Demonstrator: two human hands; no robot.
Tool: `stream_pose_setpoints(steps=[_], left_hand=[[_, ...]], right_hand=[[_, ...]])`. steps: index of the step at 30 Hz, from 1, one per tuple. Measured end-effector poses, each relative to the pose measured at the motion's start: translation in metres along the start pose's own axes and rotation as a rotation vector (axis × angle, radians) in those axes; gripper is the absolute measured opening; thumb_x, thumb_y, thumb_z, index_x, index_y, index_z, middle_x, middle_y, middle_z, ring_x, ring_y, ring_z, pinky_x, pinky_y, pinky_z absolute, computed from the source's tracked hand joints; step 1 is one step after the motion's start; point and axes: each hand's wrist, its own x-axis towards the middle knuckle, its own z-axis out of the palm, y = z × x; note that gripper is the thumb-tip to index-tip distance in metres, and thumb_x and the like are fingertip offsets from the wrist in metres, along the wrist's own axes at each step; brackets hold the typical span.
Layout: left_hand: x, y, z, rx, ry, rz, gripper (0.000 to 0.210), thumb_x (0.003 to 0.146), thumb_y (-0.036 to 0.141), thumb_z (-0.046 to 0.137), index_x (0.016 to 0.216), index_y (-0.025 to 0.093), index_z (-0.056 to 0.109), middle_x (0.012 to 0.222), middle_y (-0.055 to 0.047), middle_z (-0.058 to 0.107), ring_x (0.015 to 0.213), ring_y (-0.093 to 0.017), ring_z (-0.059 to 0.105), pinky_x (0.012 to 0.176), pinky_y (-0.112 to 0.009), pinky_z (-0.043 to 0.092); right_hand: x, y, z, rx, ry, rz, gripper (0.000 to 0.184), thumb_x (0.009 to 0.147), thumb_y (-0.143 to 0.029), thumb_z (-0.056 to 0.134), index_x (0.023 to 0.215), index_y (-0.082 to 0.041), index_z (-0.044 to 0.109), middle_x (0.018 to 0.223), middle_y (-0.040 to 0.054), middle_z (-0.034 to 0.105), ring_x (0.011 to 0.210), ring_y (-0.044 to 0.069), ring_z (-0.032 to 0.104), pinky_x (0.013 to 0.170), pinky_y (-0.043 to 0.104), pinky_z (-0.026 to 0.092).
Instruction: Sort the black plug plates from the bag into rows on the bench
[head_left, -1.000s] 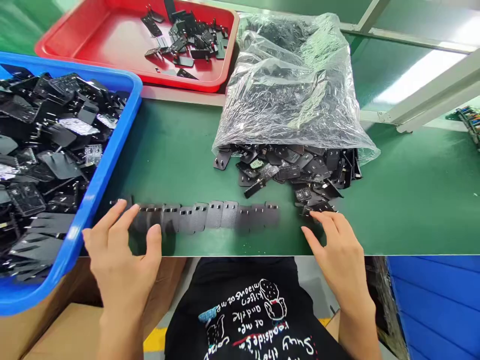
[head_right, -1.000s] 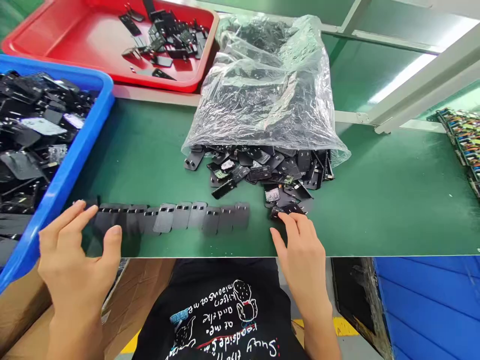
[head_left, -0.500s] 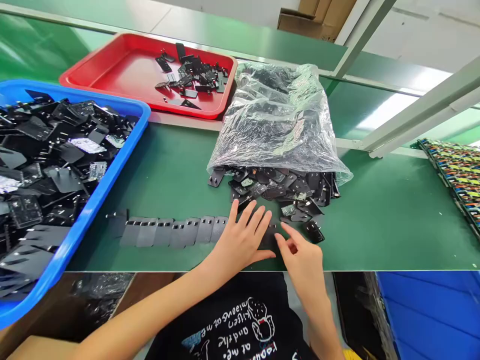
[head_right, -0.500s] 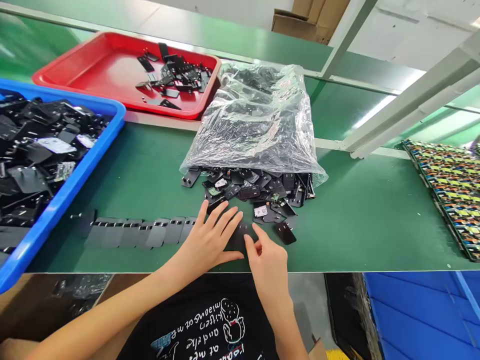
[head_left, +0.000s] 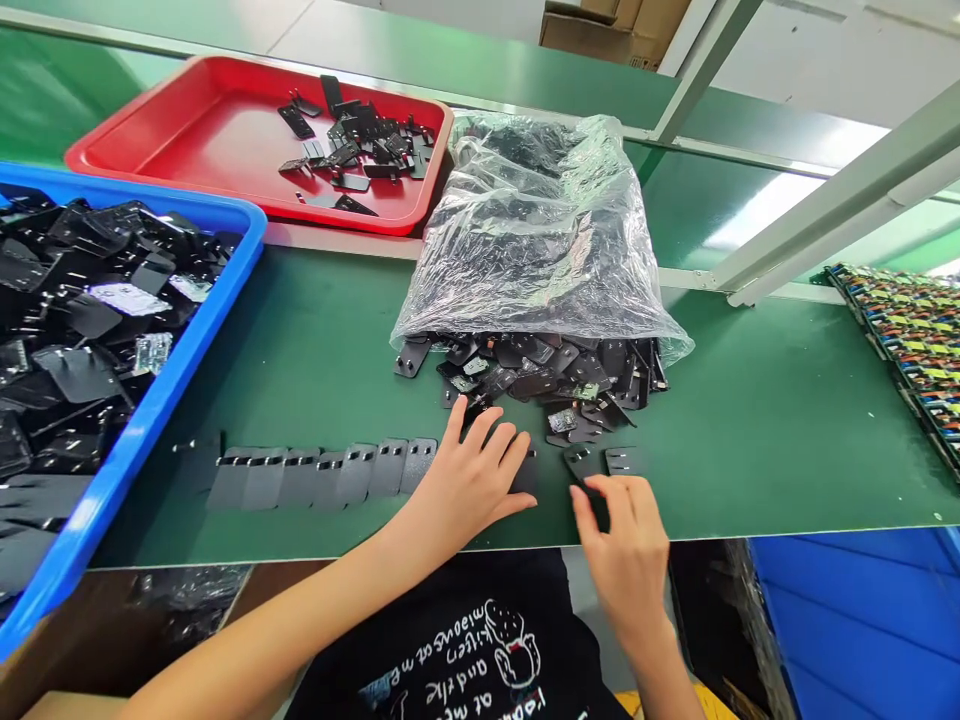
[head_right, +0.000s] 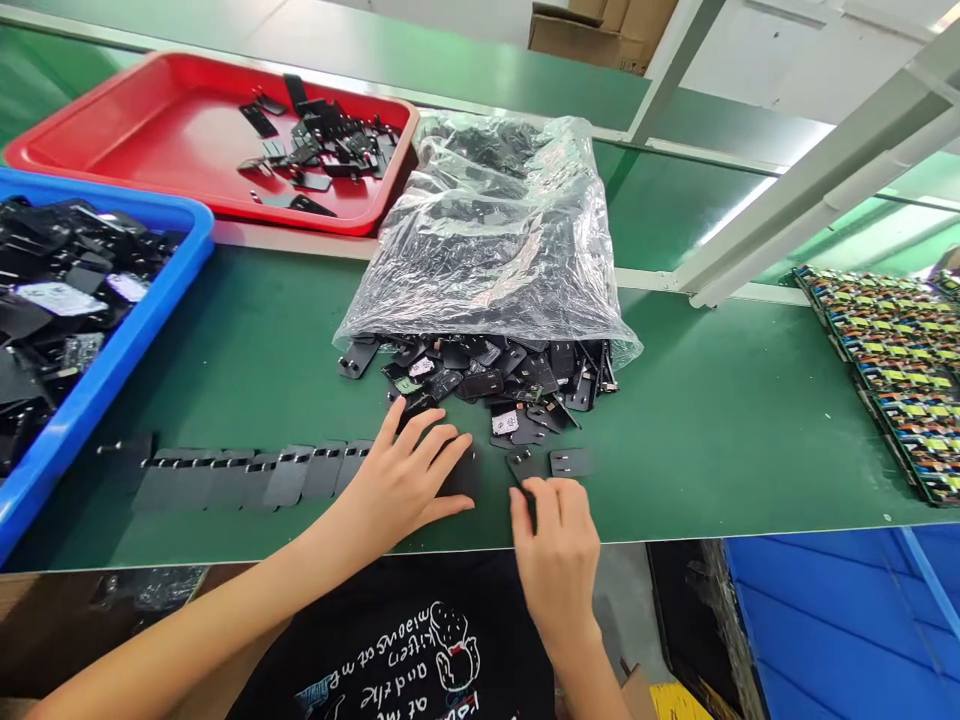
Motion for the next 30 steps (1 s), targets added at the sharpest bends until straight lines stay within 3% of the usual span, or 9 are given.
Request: stream_pose_setpoints(steps=[3,7,13,15,18,21,23,27,30], left_hand=[[0.001,0.003,-0.003,-0.001,0.001,0.000,0.067,0.074,0.059,0.073,0.120,0.012,0.061,0.107,-0.011,0.064,0.117,-0.034,0.052,0.107,-0.067,0.035],[0.003,0.013,-0.005,-0.028,-0.030,0.020,0.072,0.074,0.064,0.069,0.124,0.013,0.058,0.114,-0.011,0.063,0.124,-0.034,0.047,0.113,-0.067,0.026],[0.006,0.030,0.004,-0.085,0.016,-0.048,0.072,0.076,0.064,0.068,0.126,0.014,0.057,0.121,-0.011,0.060,0.128,-0.033,0.044,0.117,-0.066,0.012],[0.006,0.032,0.006,-0.100,0.034,-0.057,0.064,0.075,0.060,0.071,0.120,0.014,0.061,0.118,-0.011,0.062,0.127,-0.033,0.045,0.118,-0.065,0.012],[0.005,0.031,0.006,-0.114,0.045,-0.057,0.052,0.077,0.052,0.073,0.114,0.015,0.063,0.115,-0.010,0.062,0.125,-0.032,0.047,0.117,-0.064,0.018],[0.006,0.027,0.005,-0.117,0.045,-0.060,0.048,0.079,0.049,0.072,0.112,0.015,0.063,0.114,-0.010,0.063,0.124,-0.033,0.048,0.114,-0.067,0.023],[0.007,0.025,0.005,-0.123,0.046,-0.059,0.048,0.078,0.049,0.073,0.111,0.015,0.063,0.113,-0.011,0.063,0.123,-0.034,0.048,0.112,-0.068,0.025],[0.008,0.024,0.005,-0.153,0.033,-0.064,0.054,0.078,0.050,0.072,0.117,0.014,0.061,0.114,-0.011,0.063,0.124,-0.035,0.047,0.110,-0.069,0.027],[0.007,0.027,0.007,-0.168,0.035,-0.078,0.050,0.082,0.047,0.069,0.118,0.014,0.060,0.115,-0.011,0.063,0.124,-0.034,0.048,0.111,-0.068,0.026]], right_hand=[[0.003,-0.008,0.001,0.145,-0.119,-0.059,0.013,0.095,-0.024,0.055,0.105,-0.018,0.060,0.094,0.0080,0.057,0.088,0.020,0.057,0.075,0.032,0.051],[0.013,0.005,-0.005,0.179,-0.087,-0.059,0.016,0.094,-0.018,0.056,0.110,-0.017,0.061,0.100,0.0090,0.059,0.095,0.021,0.055,0.082,0.036,0.049],[0.010,-0.001,-0.009,0.188,-0.186,-0.139,0.025,0.094,-0.011,0.051,0.116,-0.014,0.062,0.085,0.0059,0.060,0.080,0.020,0.052,0.075,0.035,0.049],[0.009,0.000,-0.011,0.215,-0.149,-0.122,0.029,0.094,-0.009,0.051,0.120,-0.017,0.061,0.086,0.0058,0.060,0.081,0.019,0.054,0.074,0.033,0.049],[0.013,0.019,-0.018,0.123,-0.036,-0.039,0.034,0.094,-0.013,0.052,0.126,-0.021,0.058,0.105,0.0100,0.064,0.096,0.022,0.057,0.083,0.038,0.050],[0.018,0.047,-0.022,-0.003,-0.103,0.015,0.033,0.096,-0.021,0.049,0.128,-0.022,0.057,0.121,0.0123,0.062,0.108,0.028,0.054,0.091,0.048,0.047],[0.018,0.054,-0.020,-0.009,-0.154,0.030,0.030,0.097,-0.024,0.047,0.124,-0.021,0.059,0.115,0.0123,0.064,0.105,0.028,0.055,0.089,0.048,0.049],[0.011,0.032,-0.011,0.061,-0.124,0.071,0.026,0.097,-0.030,0.051,0.115,-0.016,0.063,0.094,0.0102,0.061,0.088,0.023,0.059,0.077,0.039,0.052],[0.007,0.009,-0.008,0.158,-0.149,0.062,0.027,0.095,-0.035,0.055,0.113,-0.016,0.063,0.095,0.0089,0.060,0.088,0.021,0.060,0.076,0.034,0.053]])
